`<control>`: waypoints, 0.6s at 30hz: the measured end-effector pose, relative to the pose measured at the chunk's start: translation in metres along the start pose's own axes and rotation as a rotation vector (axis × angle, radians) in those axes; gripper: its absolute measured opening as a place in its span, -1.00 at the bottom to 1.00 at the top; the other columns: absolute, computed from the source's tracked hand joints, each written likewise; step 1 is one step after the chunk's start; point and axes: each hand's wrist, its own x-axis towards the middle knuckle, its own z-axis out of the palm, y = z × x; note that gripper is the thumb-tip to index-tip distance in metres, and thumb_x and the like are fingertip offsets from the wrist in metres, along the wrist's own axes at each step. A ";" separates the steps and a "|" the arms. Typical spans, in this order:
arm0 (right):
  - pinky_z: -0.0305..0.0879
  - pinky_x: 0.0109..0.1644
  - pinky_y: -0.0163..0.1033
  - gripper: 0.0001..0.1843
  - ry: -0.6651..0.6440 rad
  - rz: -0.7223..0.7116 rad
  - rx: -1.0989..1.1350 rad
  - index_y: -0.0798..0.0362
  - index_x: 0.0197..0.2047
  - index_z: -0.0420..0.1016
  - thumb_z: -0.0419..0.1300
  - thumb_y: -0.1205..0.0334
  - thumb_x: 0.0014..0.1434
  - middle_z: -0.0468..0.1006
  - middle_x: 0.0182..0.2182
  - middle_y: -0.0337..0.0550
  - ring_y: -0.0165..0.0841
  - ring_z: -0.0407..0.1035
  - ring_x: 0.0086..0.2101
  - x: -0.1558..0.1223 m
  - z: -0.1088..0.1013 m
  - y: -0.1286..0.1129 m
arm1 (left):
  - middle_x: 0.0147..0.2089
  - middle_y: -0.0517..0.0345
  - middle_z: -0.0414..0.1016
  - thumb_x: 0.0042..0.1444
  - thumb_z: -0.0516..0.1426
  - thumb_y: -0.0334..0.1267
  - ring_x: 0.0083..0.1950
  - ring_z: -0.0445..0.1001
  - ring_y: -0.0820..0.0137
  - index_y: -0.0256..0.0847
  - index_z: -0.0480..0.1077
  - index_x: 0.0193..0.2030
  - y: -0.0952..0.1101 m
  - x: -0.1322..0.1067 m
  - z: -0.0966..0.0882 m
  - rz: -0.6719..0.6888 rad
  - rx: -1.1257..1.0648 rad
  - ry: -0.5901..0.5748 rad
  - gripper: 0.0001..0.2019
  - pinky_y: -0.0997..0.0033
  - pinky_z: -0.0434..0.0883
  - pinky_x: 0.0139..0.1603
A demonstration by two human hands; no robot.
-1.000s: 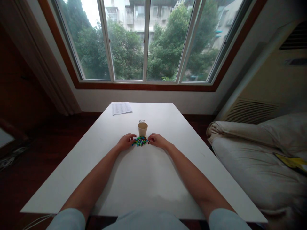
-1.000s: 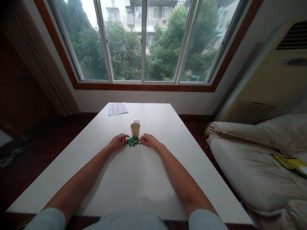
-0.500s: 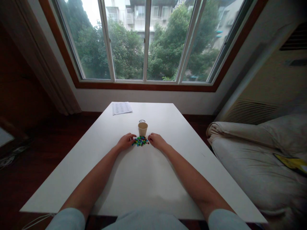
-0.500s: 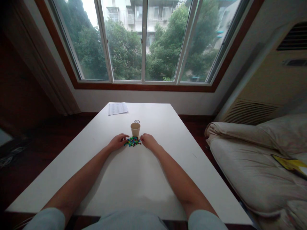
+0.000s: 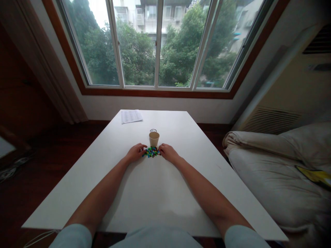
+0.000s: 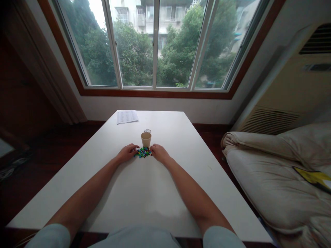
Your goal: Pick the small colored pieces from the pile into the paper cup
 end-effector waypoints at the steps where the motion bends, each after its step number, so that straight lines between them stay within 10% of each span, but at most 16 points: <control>1: 0.18 -0.08 -0.35 -0.80 0.025 0.008 0.023 0.05 -0.18 0.54 0.10 0.42 0.25 0.50 -0.21 -0.13 -0.37 0.36 -0.19 0.000 0.001 0.000 | -0.20 0.17 0.44 0.22 0.12 -0.14 -0.33 0.36 0.47 -0.08 0.50 0.06 0.000 0.000 0.000 0.001 -0.002 -0.001 -0.69 0.46 0.32 -0.25; 18: 0.19 -0.30 -0.31 -0.87 0.332 0.350 0.634 0.03 -0.33 0.52 0.18 0.23 0.02 0.47 -0.49 -0.28 -0.40 0.30 -0.44 0.010 0.024 0.022 | -0.20 0.17 0.44 0.23 0.12 -0.13 -0.32 0.37 0.47 -0.07 0.50 0.07 -0.002 0.001 0.002 -0.001 0.011 -0.001 -0.69 0.46 0.33 -0.23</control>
